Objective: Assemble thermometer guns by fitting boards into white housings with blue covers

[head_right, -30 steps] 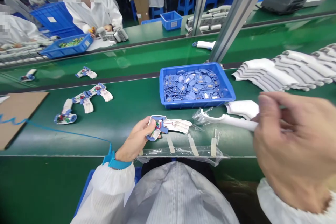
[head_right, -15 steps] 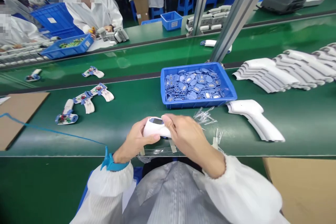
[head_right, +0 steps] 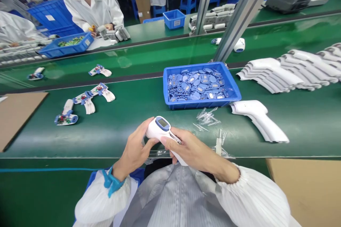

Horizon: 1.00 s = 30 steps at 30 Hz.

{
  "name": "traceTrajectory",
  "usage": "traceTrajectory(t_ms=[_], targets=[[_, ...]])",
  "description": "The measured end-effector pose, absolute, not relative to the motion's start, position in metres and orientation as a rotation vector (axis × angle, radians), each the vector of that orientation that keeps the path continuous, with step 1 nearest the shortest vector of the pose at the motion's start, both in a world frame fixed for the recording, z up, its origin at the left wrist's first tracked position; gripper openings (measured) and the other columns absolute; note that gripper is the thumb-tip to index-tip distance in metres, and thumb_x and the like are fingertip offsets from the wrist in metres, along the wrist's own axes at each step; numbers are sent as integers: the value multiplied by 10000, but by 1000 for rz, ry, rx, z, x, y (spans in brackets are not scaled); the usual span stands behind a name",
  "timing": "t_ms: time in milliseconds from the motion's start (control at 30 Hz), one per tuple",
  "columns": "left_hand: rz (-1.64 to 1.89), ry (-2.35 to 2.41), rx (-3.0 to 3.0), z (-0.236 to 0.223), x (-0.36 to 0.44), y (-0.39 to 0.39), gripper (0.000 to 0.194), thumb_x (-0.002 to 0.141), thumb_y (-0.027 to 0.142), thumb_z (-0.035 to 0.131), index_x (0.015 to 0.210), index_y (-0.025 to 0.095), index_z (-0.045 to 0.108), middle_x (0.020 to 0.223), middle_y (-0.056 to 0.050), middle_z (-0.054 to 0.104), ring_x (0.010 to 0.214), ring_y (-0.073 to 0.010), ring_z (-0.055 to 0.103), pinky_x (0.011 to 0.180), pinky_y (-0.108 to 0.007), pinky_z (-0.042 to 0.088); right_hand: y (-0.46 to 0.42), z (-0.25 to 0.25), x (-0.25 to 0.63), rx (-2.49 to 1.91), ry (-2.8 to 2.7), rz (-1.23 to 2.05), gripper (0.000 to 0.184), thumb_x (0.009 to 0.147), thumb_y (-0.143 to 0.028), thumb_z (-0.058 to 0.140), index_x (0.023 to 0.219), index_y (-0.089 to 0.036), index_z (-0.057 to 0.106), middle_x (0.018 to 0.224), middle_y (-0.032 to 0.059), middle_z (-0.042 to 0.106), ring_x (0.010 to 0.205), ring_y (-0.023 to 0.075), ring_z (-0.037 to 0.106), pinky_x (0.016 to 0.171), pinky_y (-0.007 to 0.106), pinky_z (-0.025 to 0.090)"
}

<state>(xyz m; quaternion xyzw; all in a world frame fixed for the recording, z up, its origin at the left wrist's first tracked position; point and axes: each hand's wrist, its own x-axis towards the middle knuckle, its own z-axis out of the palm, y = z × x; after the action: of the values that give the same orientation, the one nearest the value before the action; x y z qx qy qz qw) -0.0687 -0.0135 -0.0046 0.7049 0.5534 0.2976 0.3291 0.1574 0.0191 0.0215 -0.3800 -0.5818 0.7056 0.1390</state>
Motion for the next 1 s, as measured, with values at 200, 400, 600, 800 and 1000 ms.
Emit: traceTrajectory(t_ms=[200,400,600,800,1000], targets=[[585,1438,1625,18,-69,1,374,855,419,764,1158,214,686,967,9,721,805,-153,617,735,-257,465,28,11,149,-1123,-1774,1553,443,945,-547,598,1295,-279,633,1227,58,684,1096,229,628,910,358,500],[695,1371,1591,21,-62,2,351,874,380,741,1137,162,658,1004,-26,715,846,-165,628,742,-258,456,42,22,84,-1382,-1637,978,518,942,-592,551,608,-203,620,646,0,603,603,121,514,603,294,380],[839,1419,1667,13,-60,-5,237,863,235,693,1077,139,662,957,-42,718,805,-165,625,740,-273,455,47,20,64,-1385,-1558,619,570,963,-434,537,459,-202,405,472,-22,430,477,92,361,539,300,281],[875,1296,1384,19,-75,1,429,861,384,744,1220,180,626,1112,-58,705,953,-186,652,824,-289,508,48,38,88,-1379,-1635,1366,453,932,-640,541,874,-224,712,818,14,701,745,156,621,654,264,440],[444,1368,1624,50,-137,102,285,950,330,636,1171,152,657,1150,-102,718,1051,-192,684,928,-293,539,39,46,113,-1611,-1165,2082,592,811,-701,680,1166,-229,633,756,19,662,609,150,597,527,256,449]])
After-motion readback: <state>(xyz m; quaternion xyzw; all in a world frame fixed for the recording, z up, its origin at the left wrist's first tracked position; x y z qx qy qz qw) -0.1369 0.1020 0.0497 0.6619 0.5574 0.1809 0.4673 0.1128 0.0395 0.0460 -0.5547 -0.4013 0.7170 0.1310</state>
